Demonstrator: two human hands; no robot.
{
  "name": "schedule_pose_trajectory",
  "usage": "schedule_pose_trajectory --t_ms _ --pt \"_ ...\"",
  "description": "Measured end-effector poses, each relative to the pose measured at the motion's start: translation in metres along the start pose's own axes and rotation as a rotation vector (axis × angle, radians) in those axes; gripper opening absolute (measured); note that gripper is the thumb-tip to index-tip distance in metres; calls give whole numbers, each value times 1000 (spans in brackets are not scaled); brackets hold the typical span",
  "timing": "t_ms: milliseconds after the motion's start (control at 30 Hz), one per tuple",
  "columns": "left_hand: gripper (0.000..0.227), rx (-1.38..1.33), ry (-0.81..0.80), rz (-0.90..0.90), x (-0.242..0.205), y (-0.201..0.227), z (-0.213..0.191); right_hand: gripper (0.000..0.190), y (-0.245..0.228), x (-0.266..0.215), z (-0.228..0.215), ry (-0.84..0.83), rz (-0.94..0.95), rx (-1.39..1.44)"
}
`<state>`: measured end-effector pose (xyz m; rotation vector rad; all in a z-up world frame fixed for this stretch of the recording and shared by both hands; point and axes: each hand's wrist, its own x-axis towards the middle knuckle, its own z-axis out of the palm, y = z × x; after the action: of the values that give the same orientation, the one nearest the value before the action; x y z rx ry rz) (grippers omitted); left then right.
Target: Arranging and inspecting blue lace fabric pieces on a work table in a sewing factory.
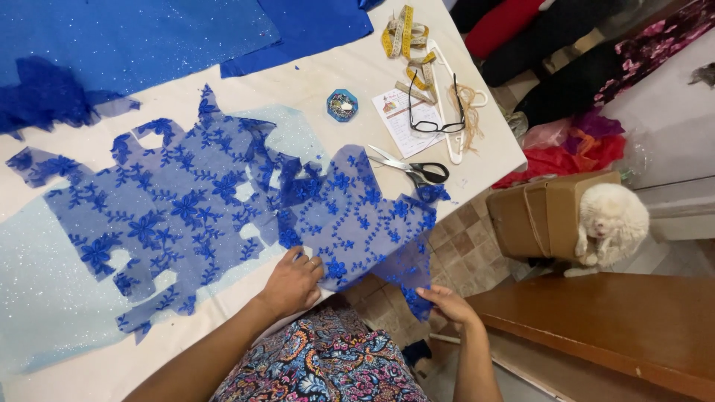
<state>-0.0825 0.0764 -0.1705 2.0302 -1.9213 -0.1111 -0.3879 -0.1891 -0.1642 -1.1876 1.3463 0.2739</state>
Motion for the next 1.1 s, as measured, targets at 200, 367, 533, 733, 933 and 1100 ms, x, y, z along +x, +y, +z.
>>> schedule_pose_trajectory --t_ms 200,367,533,733,933,1100 --pt "29 11 -132 18 -4 -1 -2 37 -4 10 3 -77 152 -148" --pt "23 42 -83 -45 -19 -8 11 40 -26 18 14 47 129 -583" --pt "21 124 -84 -192 -42 -30 28 47 -38 107 -26 373 -69 -460" --pt "23 178 -183 -447 -54 -45 28 55 -140 112 -18 585 -414 -108" --pt "21 123 -257 -762 -43 -48 3 49 -157 173 -23 676 -364 -140" --pt "30 -97 -235 -898 -5 -41 -50 28 -173 146 -22 701 -564 196"
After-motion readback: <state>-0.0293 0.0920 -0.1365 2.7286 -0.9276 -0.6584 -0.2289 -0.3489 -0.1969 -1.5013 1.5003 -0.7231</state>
